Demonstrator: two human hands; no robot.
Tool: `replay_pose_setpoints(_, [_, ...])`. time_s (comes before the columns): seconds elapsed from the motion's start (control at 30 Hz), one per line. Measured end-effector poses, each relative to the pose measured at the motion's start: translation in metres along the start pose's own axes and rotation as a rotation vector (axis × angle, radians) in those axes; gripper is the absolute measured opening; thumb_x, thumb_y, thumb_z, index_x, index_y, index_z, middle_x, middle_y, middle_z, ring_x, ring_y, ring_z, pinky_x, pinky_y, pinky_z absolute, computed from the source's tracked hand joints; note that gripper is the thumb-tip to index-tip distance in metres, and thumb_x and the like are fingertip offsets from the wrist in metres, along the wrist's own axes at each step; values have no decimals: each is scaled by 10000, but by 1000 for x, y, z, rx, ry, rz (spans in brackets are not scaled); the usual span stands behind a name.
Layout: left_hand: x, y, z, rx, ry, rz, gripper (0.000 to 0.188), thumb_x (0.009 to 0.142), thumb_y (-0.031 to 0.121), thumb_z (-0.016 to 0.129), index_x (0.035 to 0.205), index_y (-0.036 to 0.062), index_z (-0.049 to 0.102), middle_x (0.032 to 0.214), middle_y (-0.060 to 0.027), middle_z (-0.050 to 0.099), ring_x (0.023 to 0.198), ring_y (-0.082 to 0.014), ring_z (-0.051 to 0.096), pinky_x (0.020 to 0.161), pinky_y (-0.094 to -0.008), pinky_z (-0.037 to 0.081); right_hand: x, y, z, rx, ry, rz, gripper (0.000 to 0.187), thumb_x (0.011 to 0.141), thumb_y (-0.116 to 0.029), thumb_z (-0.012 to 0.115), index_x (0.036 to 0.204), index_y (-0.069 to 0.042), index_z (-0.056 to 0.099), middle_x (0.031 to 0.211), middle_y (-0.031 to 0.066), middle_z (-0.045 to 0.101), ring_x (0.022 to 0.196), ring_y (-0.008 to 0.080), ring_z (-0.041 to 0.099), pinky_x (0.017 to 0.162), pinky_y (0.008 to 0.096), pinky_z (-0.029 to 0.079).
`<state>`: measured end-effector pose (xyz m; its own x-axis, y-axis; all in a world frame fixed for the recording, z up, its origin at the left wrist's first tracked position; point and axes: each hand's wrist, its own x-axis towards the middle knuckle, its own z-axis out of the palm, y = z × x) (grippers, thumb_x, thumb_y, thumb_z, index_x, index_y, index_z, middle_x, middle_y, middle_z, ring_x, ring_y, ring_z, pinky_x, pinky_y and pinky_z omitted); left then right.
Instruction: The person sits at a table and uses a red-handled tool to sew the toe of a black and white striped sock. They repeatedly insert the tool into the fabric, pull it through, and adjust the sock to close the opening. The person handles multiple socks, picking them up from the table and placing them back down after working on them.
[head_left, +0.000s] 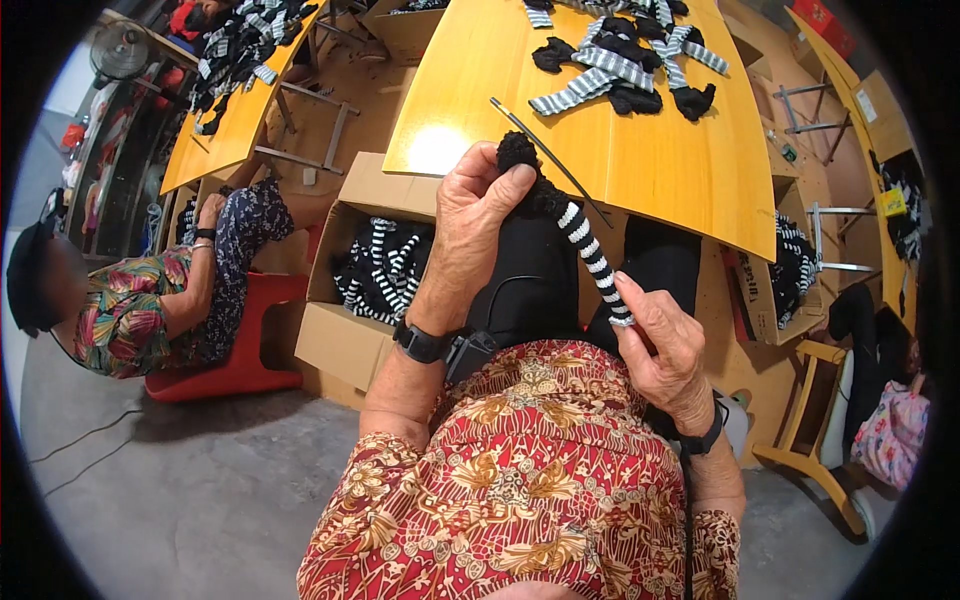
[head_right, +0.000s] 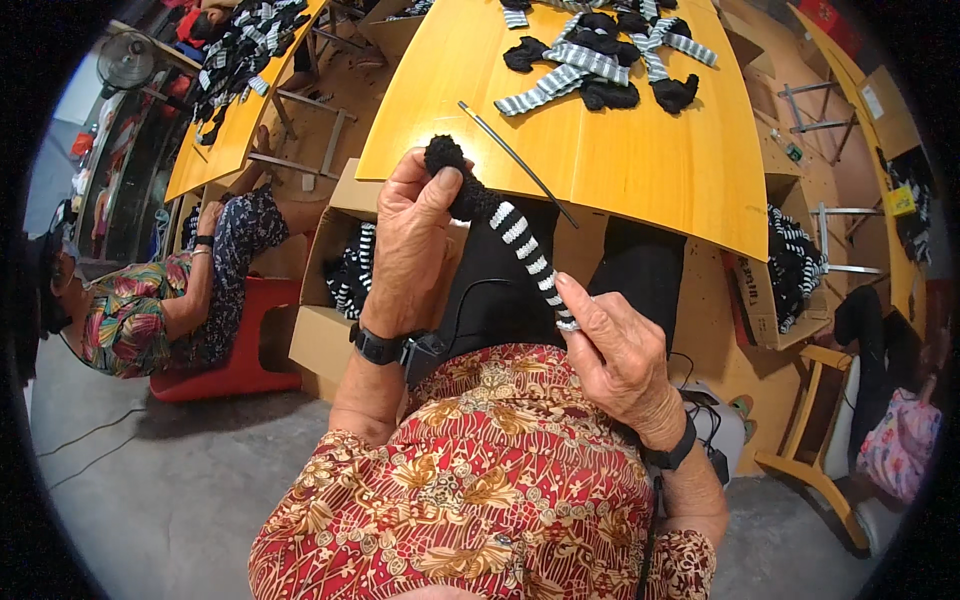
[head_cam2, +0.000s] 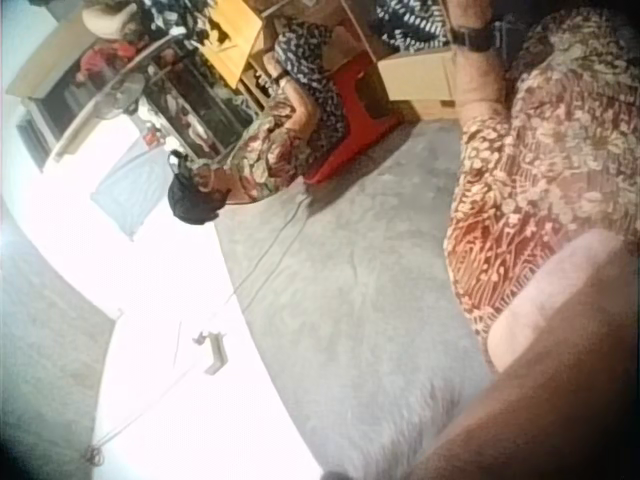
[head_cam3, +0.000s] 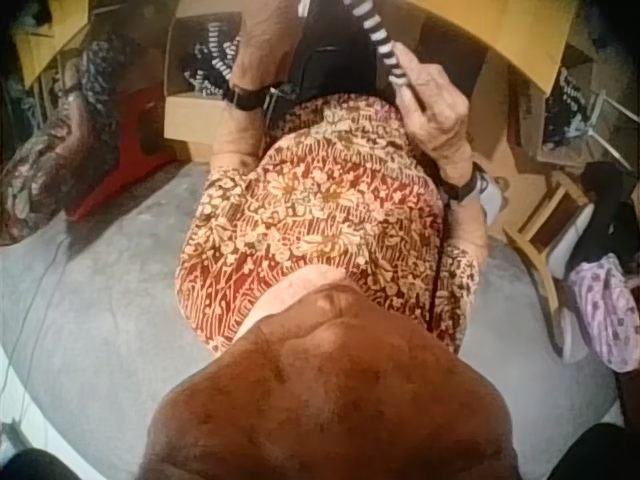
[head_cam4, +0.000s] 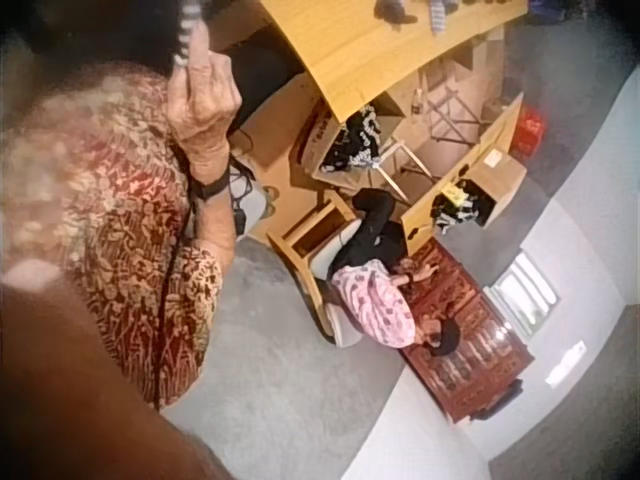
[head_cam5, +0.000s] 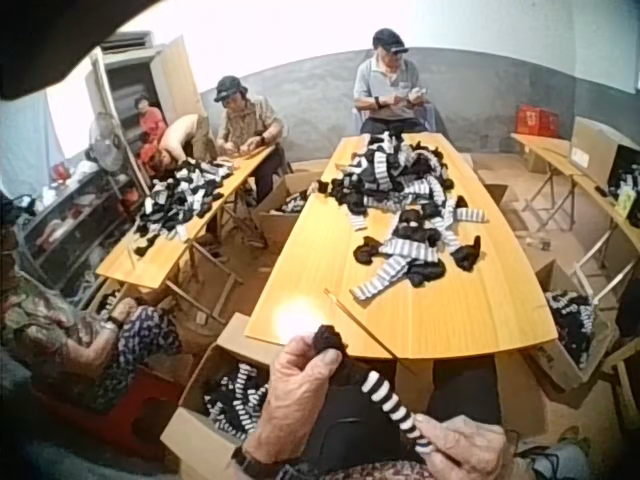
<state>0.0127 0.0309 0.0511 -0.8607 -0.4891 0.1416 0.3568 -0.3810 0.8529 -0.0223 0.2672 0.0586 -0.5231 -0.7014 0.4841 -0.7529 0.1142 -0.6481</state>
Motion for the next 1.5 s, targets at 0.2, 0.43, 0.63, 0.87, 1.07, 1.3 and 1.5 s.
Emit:
replay_pose_setpoints(0.2, [4,-18,3,-83,-5,29,75,886,27,666,923,59,609,887,19,639,794,-44,573,737,-196,481,-7,-4,7,72,42,98,528,754,91,626,1274,32,556,780,111,584,646,189,579,572,290,470])
replay_pose_setpoints(0.43, [-1,-27,22,-78,-24,13,113,881,64,690,880,79,578,799,74,544,733,-14,487,658,-173,414,-4,-3,13,85,176,59,514,760,104,614,1267,58,545,813,134,612,653,203,588,583,292,485])
replay_pose_setpoints(0.63, [0,-14,19,-167,-20,-43,91,909,72,653,988,55,613,877,24,626,791,-40,572,714,-184,472,-1,7,6,-49,111,-55,509,749,103,611,1252,38,570,815,123,615,651,205,594,587,308,494])
replay_pose_setpoints(0.87, [-2,-22,9,-100,-1,30,86,936,105,618,966,26,630,894,-9,646,727,-48,554,660,-198,467,-14,7,5,120,132,69,489,771,83,593,1257,35,573,931,144,649,747,199,630,651,296,511])
replay_pose_setpoints(1.07, [-9,-14,1,-27,-9,-16,185,978,154,555,1060,-2,613,811,-16,585,731,-89,525,707,-236,452,-1,6,-19,136,258,102,474,779,97,587,1251,59,570,996,146,646,817,175,615,709,267,493])
replay_pose_setpoints(1.3, [-6,9,15,206,-58,72,170,905,104,663,1052,33,615,855,54,591,786,-25,531,736,-186,454,-10,4,-3,111,78,18,504,742,118,600,1240,38,584,791,92,588,624,157,533,558,263,439])
replay_pose_setpoints(1.5, [-14,-11,19,95,-91,-28,62,890,87,680,918,54,635,808,56,604,740,-16,533,668,-177,443,-11,2,6,154,143,116,479,772,91,620,1246,29,583,845,99,617,659,141,555,595,246,454])
